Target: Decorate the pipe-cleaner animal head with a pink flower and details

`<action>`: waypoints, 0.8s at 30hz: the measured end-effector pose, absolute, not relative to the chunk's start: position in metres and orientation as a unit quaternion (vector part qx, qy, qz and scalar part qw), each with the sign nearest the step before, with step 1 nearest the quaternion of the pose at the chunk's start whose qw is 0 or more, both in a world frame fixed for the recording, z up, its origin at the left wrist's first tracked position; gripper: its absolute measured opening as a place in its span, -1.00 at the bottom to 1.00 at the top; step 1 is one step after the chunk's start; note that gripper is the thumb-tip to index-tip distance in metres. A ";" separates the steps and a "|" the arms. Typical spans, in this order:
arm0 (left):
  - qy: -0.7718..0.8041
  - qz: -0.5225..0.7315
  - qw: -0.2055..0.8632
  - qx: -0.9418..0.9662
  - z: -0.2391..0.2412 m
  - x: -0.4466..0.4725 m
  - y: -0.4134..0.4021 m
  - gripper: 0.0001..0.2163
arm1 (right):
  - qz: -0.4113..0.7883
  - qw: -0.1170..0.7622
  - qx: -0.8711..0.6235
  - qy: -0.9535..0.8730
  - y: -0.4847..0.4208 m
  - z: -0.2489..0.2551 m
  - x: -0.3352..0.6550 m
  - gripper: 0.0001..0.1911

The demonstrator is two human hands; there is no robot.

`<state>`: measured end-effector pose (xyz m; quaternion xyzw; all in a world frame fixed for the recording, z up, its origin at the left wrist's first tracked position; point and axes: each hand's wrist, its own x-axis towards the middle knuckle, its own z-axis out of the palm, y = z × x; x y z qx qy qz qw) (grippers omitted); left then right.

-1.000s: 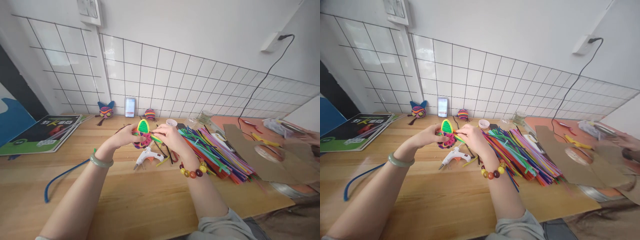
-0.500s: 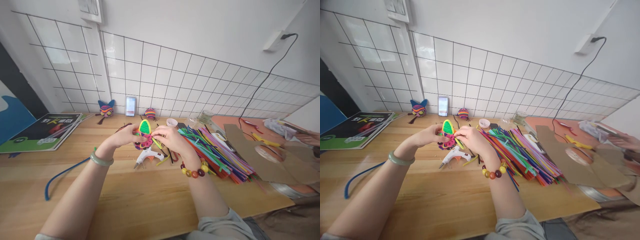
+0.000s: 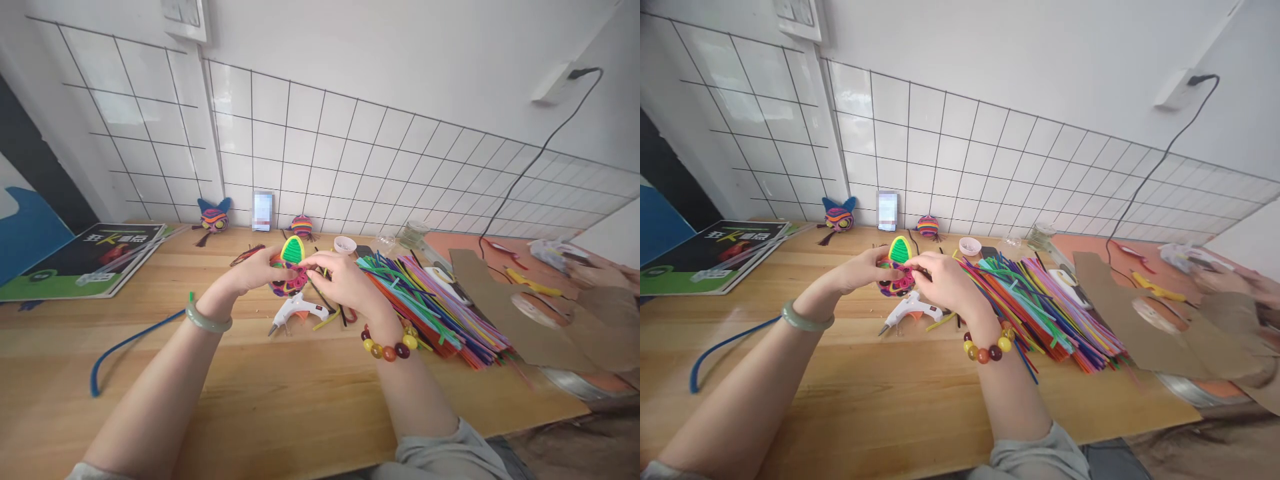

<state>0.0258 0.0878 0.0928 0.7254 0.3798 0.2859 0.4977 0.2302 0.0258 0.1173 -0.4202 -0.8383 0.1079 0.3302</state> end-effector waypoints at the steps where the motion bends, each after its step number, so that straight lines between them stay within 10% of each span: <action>1: 0.391 0.289 0.488 0.725 0.092 0.027 0.088 -0.60 | 0.089 0.323 -0.421 -0.843 0.026 0.117 0.229 -0.76; 13: 0.454 0.307 0.426 0.720 0.094 0.041 0.079 -0.67 | -0.102 0.188 -0.442 -0.871 0.036 0.110 0.222 -0.80; 24: 0.461 0.346 0.394 0.716 0.091 0.041 0.082 -0.63 | -0.074 0.255 -0.451 -0.852 0.036 0.108 0.221 -0.81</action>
